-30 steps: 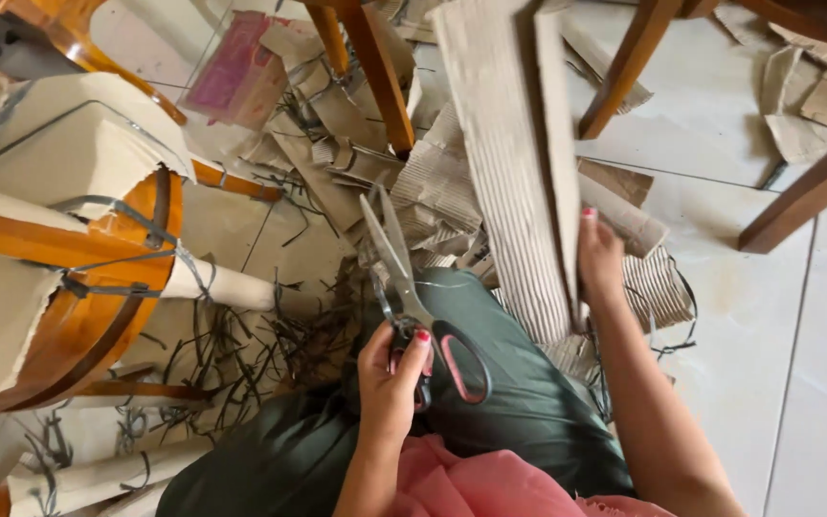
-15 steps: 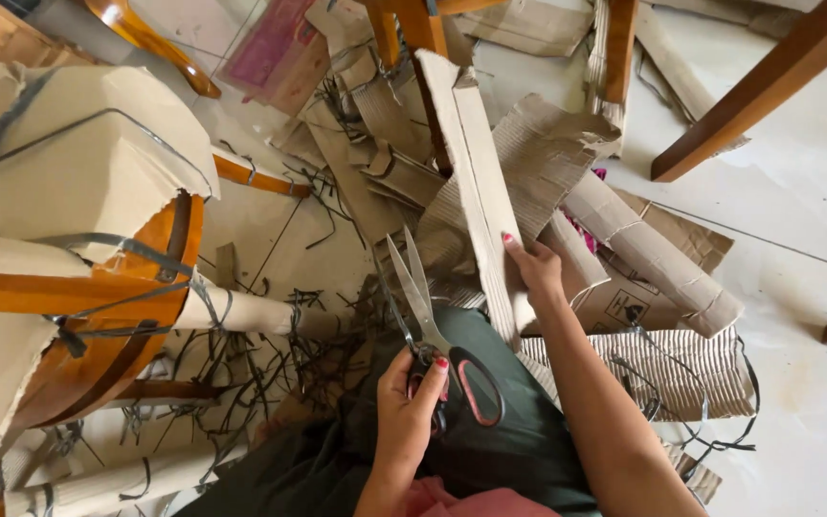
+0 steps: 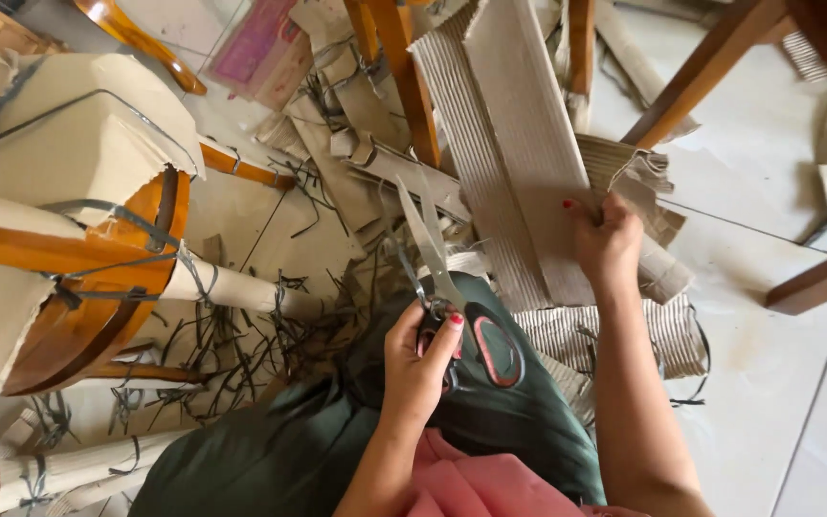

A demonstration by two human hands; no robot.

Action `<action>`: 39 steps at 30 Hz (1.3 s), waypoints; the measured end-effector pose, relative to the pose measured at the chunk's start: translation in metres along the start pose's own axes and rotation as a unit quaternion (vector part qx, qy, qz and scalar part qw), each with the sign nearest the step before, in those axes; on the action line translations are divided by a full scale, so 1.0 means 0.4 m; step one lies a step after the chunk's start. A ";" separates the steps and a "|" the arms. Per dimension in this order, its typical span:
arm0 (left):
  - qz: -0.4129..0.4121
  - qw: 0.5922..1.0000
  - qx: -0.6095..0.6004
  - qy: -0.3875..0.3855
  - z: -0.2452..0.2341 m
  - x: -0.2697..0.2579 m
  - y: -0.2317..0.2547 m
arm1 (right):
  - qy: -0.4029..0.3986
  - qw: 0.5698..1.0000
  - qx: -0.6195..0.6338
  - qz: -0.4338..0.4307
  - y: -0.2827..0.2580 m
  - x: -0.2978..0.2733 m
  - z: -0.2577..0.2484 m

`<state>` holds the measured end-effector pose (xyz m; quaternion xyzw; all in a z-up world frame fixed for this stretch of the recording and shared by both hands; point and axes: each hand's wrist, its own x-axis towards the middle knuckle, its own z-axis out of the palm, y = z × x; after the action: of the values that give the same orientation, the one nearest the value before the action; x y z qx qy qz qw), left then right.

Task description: Wrapping a furniture leg with cardboard and securing it with ties

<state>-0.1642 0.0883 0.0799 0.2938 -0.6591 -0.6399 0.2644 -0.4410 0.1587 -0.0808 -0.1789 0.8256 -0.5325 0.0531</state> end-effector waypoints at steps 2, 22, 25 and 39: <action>0.031 0.999 -0.021 0.013 0.008 -0.015 -0.004 | 0.038 0.998 -0.009 -0.038 0.046 -0.017 -0.032; 0.183 0.980 -0.063 0.052 -0.121 -0.188 0.202 | 0.031 0.766 -0.218 -0.604 -0.553 -0.376 -0.367; 0.188 0.979 -0.057 0.051 -0.143 -0.198 0.253 | 0.034 0.747 -0.236 -0.621 -0.618 -0.394 -0.415; 0.338 0.940 0.011 -0.054 -0.185 -0.147 0.387 | 0.138 0.672 -0.247 -0.685 -0.681 -0.295 -0.334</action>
<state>-0.0776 0.0813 0.2391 0.0218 -0.7402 -0.5203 0.4254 -0.3034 0.2147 0.2088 -0.6249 0.5707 -0.2152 -0.4873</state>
